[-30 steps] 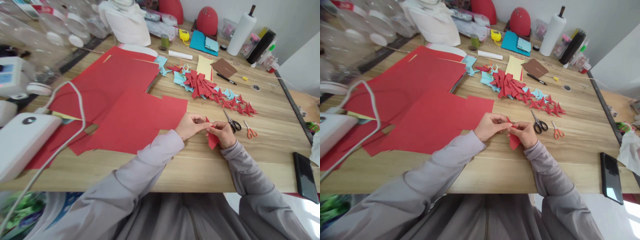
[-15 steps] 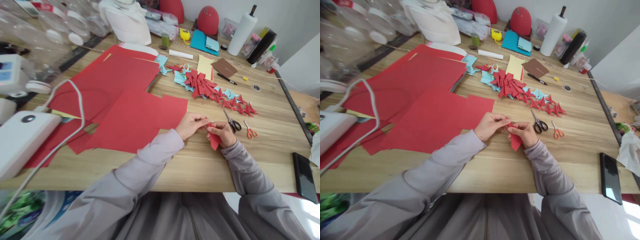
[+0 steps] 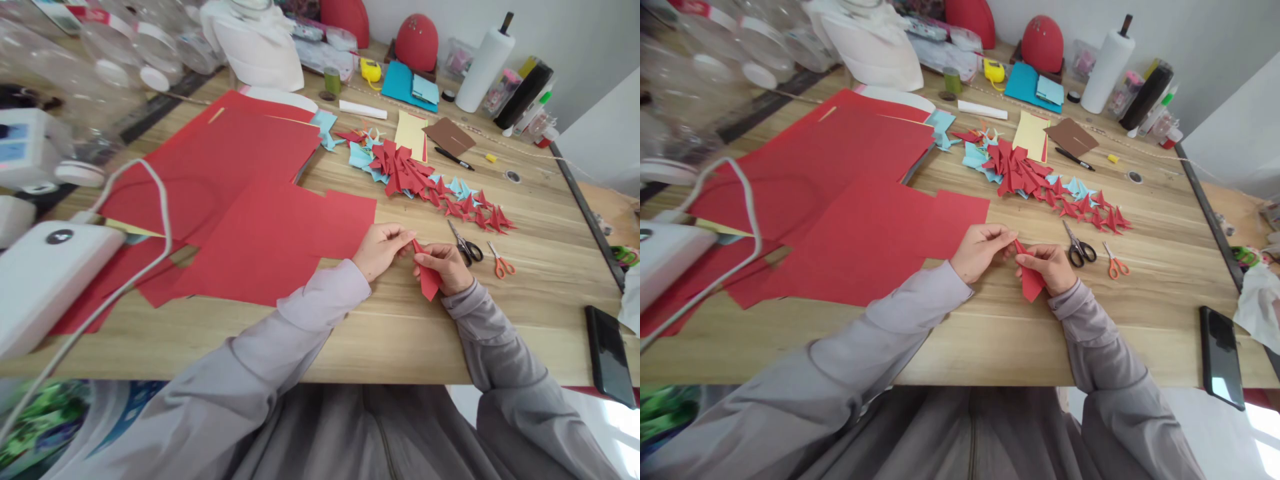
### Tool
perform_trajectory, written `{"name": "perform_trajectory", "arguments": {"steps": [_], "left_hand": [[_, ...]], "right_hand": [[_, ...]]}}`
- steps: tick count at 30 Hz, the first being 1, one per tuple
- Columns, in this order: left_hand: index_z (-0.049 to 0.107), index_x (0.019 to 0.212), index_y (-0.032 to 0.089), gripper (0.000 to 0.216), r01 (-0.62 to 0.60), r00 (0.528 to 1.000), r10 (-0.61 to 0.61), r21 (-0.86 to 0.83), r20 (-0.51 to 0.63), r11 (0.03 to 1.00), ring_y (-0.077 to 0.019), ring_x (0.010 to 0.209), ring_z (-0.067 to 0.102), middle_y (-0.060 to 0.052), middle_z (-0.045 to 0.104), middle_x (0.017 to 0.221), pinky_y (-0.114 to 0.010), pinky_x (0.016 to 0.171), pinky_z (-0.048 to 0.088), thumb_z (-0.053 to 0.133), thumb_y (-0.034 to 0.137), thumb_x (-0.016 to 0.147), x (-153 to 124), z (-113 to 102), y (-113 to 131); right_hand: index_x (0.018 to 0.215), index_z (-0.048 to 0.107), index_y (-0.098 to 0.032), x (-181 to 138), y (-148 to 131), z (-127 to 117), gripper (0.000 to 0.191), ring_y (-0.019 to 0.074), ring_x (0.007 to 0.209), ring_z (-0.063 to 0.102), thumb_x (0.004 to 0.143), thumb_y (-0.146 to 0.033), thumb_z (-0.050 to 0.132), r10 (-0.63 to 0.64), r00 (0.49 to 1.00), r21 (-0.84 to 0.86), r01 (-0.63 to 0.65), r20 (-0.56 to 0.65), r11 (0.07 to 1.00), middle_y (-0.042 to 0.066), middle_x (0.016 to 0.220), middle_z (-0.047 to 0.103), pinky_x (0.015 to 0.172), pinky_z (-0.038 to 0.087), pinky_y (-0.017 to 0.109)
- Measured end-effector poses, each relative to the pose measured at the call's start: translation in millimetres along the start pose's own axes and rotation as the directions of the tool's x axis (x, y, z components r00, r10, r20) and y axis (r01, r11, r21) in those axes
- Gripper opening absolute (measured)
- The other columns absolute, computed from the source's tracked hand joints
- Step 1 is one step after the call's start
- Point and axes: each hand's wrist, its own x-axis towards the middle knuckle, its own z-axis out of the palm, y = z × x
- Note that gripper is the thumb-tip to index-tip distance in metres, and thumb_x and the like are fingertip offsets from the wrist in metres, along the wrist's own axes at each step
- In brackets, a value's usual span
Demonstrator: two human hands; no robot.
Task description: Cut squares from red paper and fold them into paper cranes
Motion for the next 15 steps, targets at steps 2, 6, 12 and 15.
{"name": "perform_trajectory", "arguments": {"steps": [2, 6, 12, 15], "left_hand": [[0.056, 0.056, 0.015, 0.034, 0.004, 1.000, -0.004, 0.005, 0.005, 1.000, -0.0079, 0.049, 0.046, 0.001, 0.052, 0.052, -0.023, 0.051, 0.036, 0.065, 0.042, 0.075, 0.0, -0.2, -0.3], [0.054, 0.056, 0.015, 0.038, 0.004, 1.000, -0.005, 0.013, 0.012, 1.000, -0.0080, 0.049, 0.045, 0.002, 0.052, 0.052, -0.023, 0.051, 0.037, 0.063, 0.045, 0.077, -0.2, -0.4, -0.9], [0.059, 0.064, 0.014, 0.043, -0.023, 0.999, 0.023, 0.004, -0.024, 1.000, -0.0087, 0.051, 0.047, -0.001, 0.056, 0.058, -0.023, 0.051, 0.039, 0.056, 0.054, 0.081, -0.4, 0.1, -1.6], [0.059, 0.065, 0.014, 0.037, -0.031, 0.999, 0.031, 0.006, -0.026, 1.000, -0.0083, 0.050, 0.047, 0.001, 0.054, 0.057, -0.023, 0.051, 0.038, 0.065, 0.049, 0.076, 0.1, -0.5, -1.6]], "right_hand": [[0.060, 0.067, -0.015, -0.1, 0.1, 0.2, 0.028, 0.0103, 0.038, 0.057, 0.054, -0.037, 0.084, -0.001, 1.000, 0.002, 0.001, 0.005, 1.000, 0.001, 0.049, 0.066, 0.038, 0.045, 0.019], [0.059, 0.067, -0.015, -0.4, 0.0, 0.8, 0.028, 0.0103, 0.038, 0.057, 0.055, -0.037, 0.084, -0.011, 1.000, -0.006, 0.011, 0.011, 1.000, 0.001, 0.049, 0.067, 0.038, 0.046, 0.019], [0.058, 0.067, -0.015, -0.4, -0.4, 0.9, 0.028, 0.0105, 0.037, 0.057, 0.054, -0.037, 0.084, 0.009, 1.000, 0.021, -0.009, -0.003, 1.000, 0.002, 0.048, 0.066, 0.037, 0.046, 0.018], [0.057, 0.066, -0.015, -0.7, -1.0, 0.9, 0.030, 0.0107, 0.036, 0.057, 0.052, -0.038, 0.085, 0.016, 1.000, 0.027, -0.016, -0.008, 1.000, 0.002, 0.048, 0.066, 0.036, 0.045, 0.018]]}}
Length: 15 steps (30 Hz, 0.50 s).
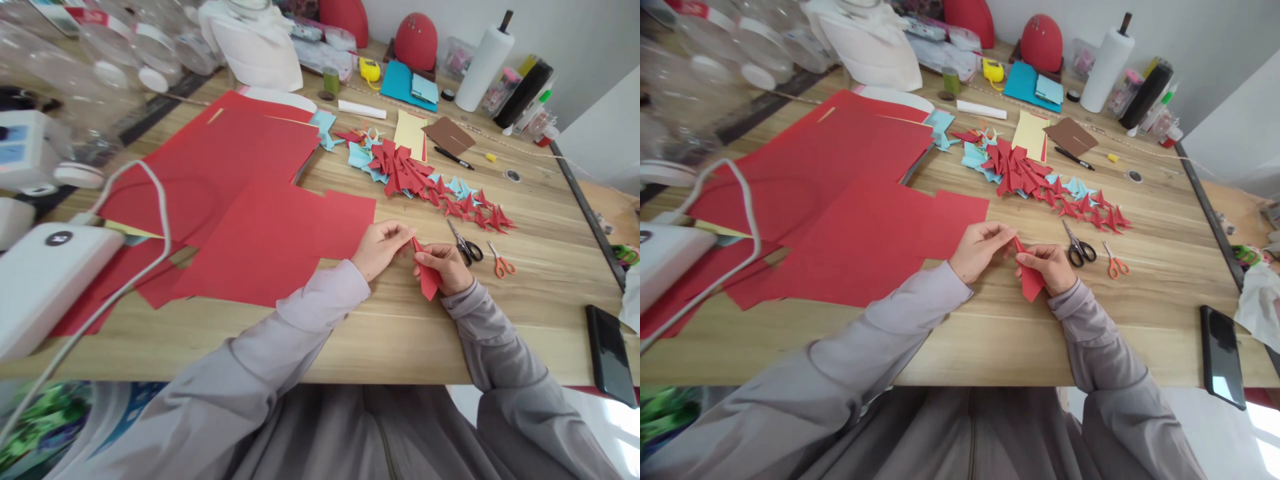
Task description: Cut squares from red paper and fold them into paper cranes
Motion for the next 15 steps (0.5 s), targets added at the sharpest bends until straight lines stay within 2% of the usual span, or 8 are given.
{"name": "perform_trajectory", "arguments": {"steps": [8, 15], "left_hand": [[0.051, 0.058, 0.016, 0.035, -0.011, 1.000, 0.011, 0.127, 0.000, 0.992, -0.0081, 0.050, 0.043, 0.003, 0.048, 0.052, -0.023, 0.052, 0.036, 0.061, 0.043, 0.079, 1.0, -1.3, 2.1], [0.053, 0.061, 0.015, 0.035, 0.033, 0.999, -0.033, 0.036, 0.014, 0.999, -0.0080, 0.049, 0.046, 0.002, 0.051, 0.055, -0.023, 0.050, 0.037, 0.057, 0.043, 0.082, 3.0, -1.7, -0.9]], "right_hand": [[0.061, 0.067, -0.015, 1.6, 3.8, -2.2, 0.028, 0.0108, 0.039, 0.058, 0.056, -0.037, 0.083, -0.008, 1.000, -0.023, 0.008, 0.023, 1.000, 0.002, 0.050, 0.067, 0.038, 0.046, 0.018], [0.059, 0.068, -0.015, 2.3, 4.8, -0.8, 0.025, 0.0100, 0.038, 0.056, 0.059, -0.036, 0.082, -0.040, 0.999, -0.047, 0.040, 0.013, 0.998, 0.002, 0.050, 0.067, 0.038, 0.045, 0.019]]}}
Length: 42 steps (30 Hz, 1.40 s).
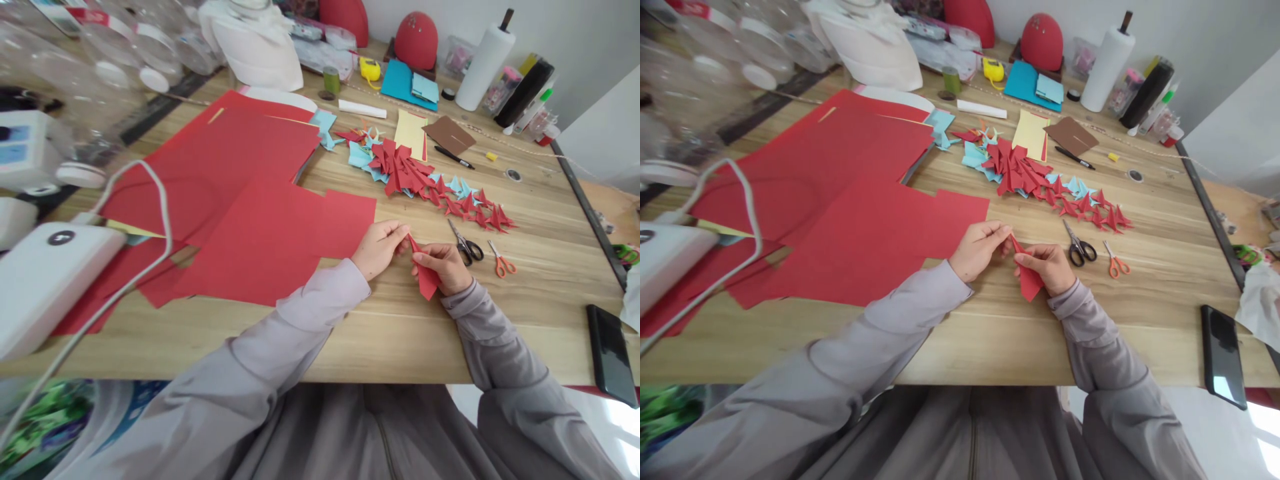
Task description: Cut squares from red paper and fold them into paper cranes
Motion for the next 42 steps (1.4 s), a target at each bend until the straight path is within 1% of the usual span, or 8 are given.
{"name": "perform_trajectory", "arguments": {"steps": [4, 8, 15, 20, 29, 34, 38, 42], "left_hand": [[0.055, 0.061, 0.015, 0.040, 0.013, 1.000, -0.013, -0.021, -0.004, 1.000, -0.0082, 0.049, 0.046, 0.001, 0.053, 0.056, -0.023, 0.049, 0.037, 0.061, 0.051, 0.078, -1.1, 0.3, -0.7], [0.057, 0.060, 0.015, 0.034, 0.043, 0.999, -0.043, 0.035, 0.009, 0.998, -0.0074, 0.048, 0.042, 0.003, 0.051, 0.052, -0.022, 0.046, 0.031, 0.073, 0.044, 0.066, -2.4, 1.0, -0.8], [0.057, 0.057, 0.014, 0.029, 0.025, 1.000, -0.025, 0.014, 0.013, 1.000, -0.0069, 0.047, 0.042, 0.003, 0.050, 0.050, -0.022, 0.047, 0.031, 0.070, 0.037, 0.069, -1.8, -0.2, 0.0], [0.056, 0.054, 0.014, 0.030, 0.002, 1.000, -0.002, -0.047, 0.008, 0.999, -0.0073, 0.048, 0.044, 0.002, 0.052, 0.050, -0.022, 0.049, 0.035, 0.071, 0.035, 0.068, -2.1, 0.4, 1.6], [0.059, 0.054, 0.014, 0.031, 0.008, 1.000, -0.007, -0.040, 0.019, 0.999, -0.0087, 0.048, 0.046, 0.000, 0.053, 0.050, -0.023, 0.049, 0.037, 0.061, 0.036, 0.076, -3.7, 1.5, 2.0], [0.056, 0.055, 0.015, 0.032, -0.033, 0.999, 0.032, -0.017, -0.038, 0.999, -0.0084, 0.047, 0.046, 0.001, 0.052, 0.051, -0.023, 0.049, 0.037, 0.060, 0.037, 0.078, -1.8, -0.4, 0.2], [0.051, 0.054, 0.015, 0.033, -0.057, 0.996, 0.062, 0.074, -0.068, 0.996, -0.0073, 0.047, 0.044, 0.003, 0.049, 0.049, -0.022, 0.049, 0.035, 0.059, 0.035, 0.080, -0.7, -1.1, -1.6], [0.051, 0.058, 0.016, 0.034, -0.004, 0.997, 0.006, 0.020, -0.077, 1.000, -0.0073, 0.045, 0.044, 0.003, 0.050, 0.050, -0.022, 0.046, 0.035, 0.057, 0.038, 0.083, 0.9, -1.5, -3.7]], "right_hand": [[0.057, 0.067, -0.015, 0.8, -0.6, 0.8, 0.027, 0.0093, 0.037, 0.054, 0.056, -0.036, 0.084, -0.016, 0.999, 0.017, 0.017, -0.036, 1.000, 0.002, 0.049, 0.067, 0.037, 0.042, 0.018], [0.059, 0.068, -0.015, 1.4, -0.3, -0.3, 0.026, 0.0087, 0.038, 0.054, 0.056, -0.036, 0.084, -0.037, 0.999, 0.002, 0.037, -0.029, 0.999, 0.001, 0.050, 0.067, 0.038, 0.041, 0.018], [0.062, 0.068, -0.015, 1.0, 0.4, 1.4, 0.026, 0.0093, 0.040, 0.056, 0.060, -0.037, 0.083, -0.035, 0.999, 0.019, 0.035, -0.004, 0.999, 0.001, 0.052, 0.067, 0.040, 0.045, 0.020], [0.071, 0.068, -0.015, 2.9, 2.8, 1.2, 0.027, 0.0095, 0.041, 0.057, 0.060, -0.035, 0.083, -0.058, 0.998, 0.030, 0.057, 0.010, 0.998, 0.000, 0.054, 0.068, 0.042, 0.046, 0.019], [0.067, 0.064, -0.016, 1.0, 3.3, -1.4, 0.026, 0.0102, 0.041, 0.058, 0.065, -0.035, 0.080, -0.090, 0.994, -0.004, 0.090, 0.067, 0.996, 0.001, 0.055, 0.069, 0.041, 0.046, 0.019], [0.065, 0.062, -0.015, 1.4, 3.0, 0.7, 0.026, 0.0096, 0.040, 0.057, 0.064, -0.034, 0.080, -0.089, 0.995, 0.011, 0.089, 0.049, 0.996, 0.001, 0.053, 0.068, 0.040, 0.045, 0.018], [0.065, 0.062, -0.016, 2.0, 3.3, 0.4, 0.027, 0.0098, 0.040, 0.057, 0.063, -0.035, 0.081, -0.085, 0.996, -0.002, 0.085, 0.039, 0.996, 0.001, 0.053, 0.068, 0.041, 0.044, 0.019], [0.065, 0.061, -0.016, 1.2, 3.5, 0.9, 0.027, 0.0102, 0.041, 0.058, 0.063, -0.035, 0.081, -0.090, 0.995, -0.007, 0.091, 0.051, 0.996, 0.001, 0.053, 0.068, 0.041, 0.045, 0.019]]}}
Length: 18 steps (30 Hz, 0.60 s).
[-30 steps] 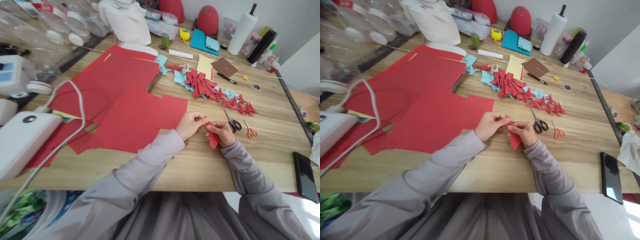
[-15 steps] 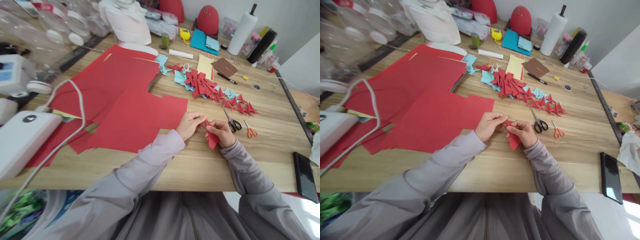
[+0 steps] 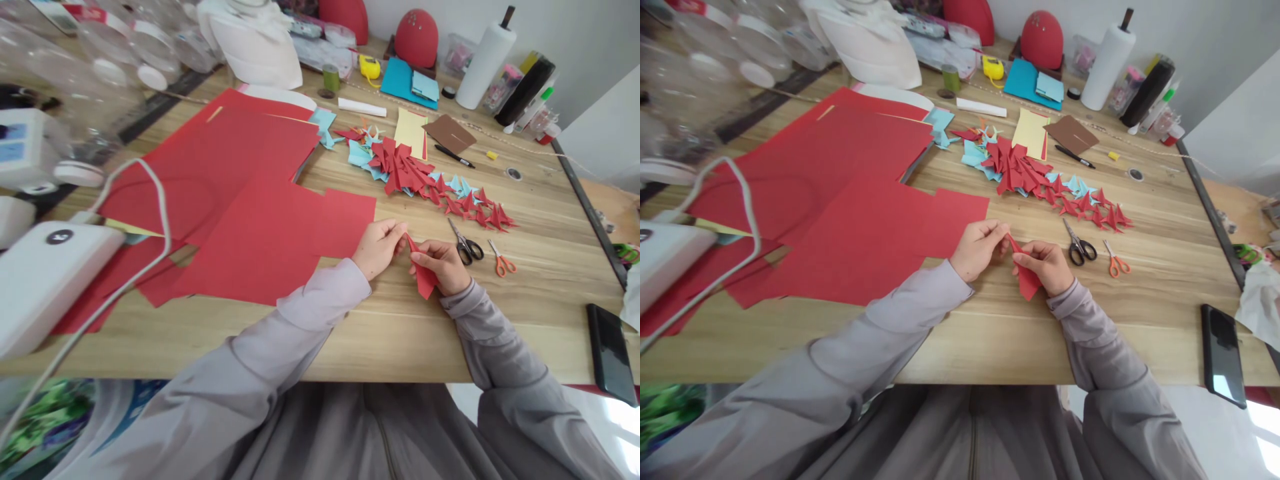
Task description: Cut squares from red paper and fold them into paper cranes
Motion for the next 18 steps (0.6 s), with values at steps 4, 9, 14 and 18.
{"name": "perform_trajectory", "arguments": {"steps": [4, 9, 14, 18], "left_hand": [[0.056, 0.063, 0.015, 0.035, 0.022, 1.000, -0.021, -0.092, 0.005, 0.995, -0.0083, 0.048, 0.047, 0.001, 0.053, 0.055, -0.022, 0.048, 0.038, 0.059, 0.045, 0.080, 0.3, 0.5, -0.5], [0.056, 0.060, 0.015, 0.035, 0.000, 0.999, 0.001, -0.030, 0.033, 1.000, -0.0080, 0.048, 0.044, 0.003, 0.052, 0.053, -0.023, 0.049, 0.035, 0.073, 0.046, 0.067, -2.5, 1.6, 1.1], [0.055, 0.055, 0.016, 0.031, -0.037, 0.998, 0.036, 0.011, 0.043, 0.999, -0.0085, 0.050, 0.044, 0.002, 0.050, 0.050, -0.024, 0.052, 0.034, 0.066, 0.039, 0.073, -3.2, 1.0, 2.3], [0.053, 0.053, 0.016, 0.035, -0.045, 0.998, 0.045, 0.010, 0.042, 0.999, -0.0089, 0.050, 0.045, 0.002, 0.050, 0.050, -0.024, 0.053, 0.036, 0.060, 0.039, 0.078, -3.5, 1.5, 3.3]], "right_hand": [[0.065, 0.061, -0.016, 0.0, -0.4, 0.6, 0.029, 0.0099, 0.041, 0.057, 0.063, -0.037, 0.081, 0.003, 1.000, -0.005, -0.003, -0.027, 1.000, 0.000, 0.052, 0.067, 0.041, 0.045, 0.019], [0.065, 0.061, -0.016, 0.9, 0.7, -0.7, 0.028, 0.0095, 0.040, 0.056, 0.065, -0.037, 0.080, -0.002, 1.000, -0.026, 0.001, -0.024, 1.000, 0.000, 0.053, 0.067, 0.040, 0.043, 0.019], [0.068, 0.062, -0.016, 0.4, 1.5, -1.4, 0.026, 0.0097, 0.041, 0.056, 0.066, -0.037, 0.079, 0.002, 1.000, -0.019, -0.003, -0.001, 1.000, 0.000, 0.054, 0.067, 0.041, 0.044, 0.020], [0.067, 0.063, -0.016, -0.2, 0.7, -0.2, 0.027, 0.0095, 0.042, 0.057, 0.065, -0.037, 0.079, 0.001, 1.000, -0.011, -0.001, 0.009, 1.000, 0.000, 0.054, 0.068, 0.041, 0.045, 0.019]]}}
